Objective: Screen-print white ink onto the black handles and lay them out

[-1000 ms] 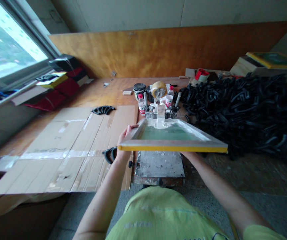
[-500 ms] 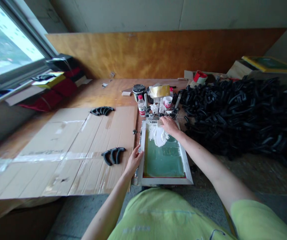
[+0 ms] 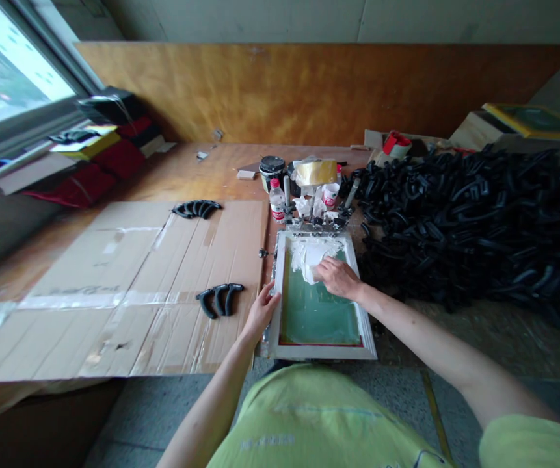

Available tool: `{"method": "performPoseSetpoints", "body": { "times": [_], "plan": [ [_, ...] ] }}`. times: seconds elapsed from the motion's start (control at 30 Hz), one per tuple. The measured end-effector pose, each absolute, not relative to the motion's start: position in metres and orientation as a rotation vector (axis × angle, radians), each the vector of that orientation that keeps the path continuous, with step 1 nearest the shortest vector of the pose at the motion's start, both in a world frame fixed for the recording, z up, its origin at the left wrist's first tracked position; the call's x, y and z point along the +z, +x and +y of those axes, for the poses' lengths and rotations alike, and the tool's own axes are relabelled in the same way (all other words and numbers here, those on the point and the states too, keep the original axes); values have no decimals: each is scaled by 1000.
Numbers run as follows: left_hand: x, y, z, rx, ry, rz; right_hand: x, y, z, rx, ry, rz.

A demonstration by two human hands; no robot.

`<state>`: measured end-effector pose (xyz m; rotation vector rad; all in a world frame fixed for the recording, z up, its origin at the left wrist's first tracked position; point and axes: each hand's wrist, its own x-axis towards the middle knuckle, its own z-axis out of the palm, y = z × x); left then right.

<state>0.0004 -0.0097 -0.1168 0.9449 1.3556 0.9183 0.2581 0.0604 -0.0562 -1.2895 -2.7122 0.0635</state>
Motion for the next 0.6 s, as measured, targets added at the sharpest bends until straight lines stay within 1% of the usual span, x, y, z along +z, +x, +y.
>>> {"method": "performPoseSetpoints", "body": {
  "times": [0.07,0.13,0.2,0.27,0.33,0.47,0.53,0.6],
  "plan": [
    [-115,1,-10,921,955,1338,-49,267,56,148,-1140,-2767],
    [-114,1,-9,927,973,1327,-42,272,62,230,-1103,-2757],
    [-113,1,-9,933,992,1326,-41,269,71,210,-1201,-2670],
    [-111,1,-9,931,997,1332,-46,261,72,111,-1310,-2584],
    [-110,1,-9,925,985,1344,-54,255,63,53,-1308,-2591],
    [-104,2,-10,922,961,1368,-59,257,45,132,-1145,-2675],
    [-97,3,-11,922,951,1356,-50,258,56,190,-1201,-2616],
    [-85,2,-12,911,930,1328,-35,256,80,234,-1354,-2483]
  ]
}}
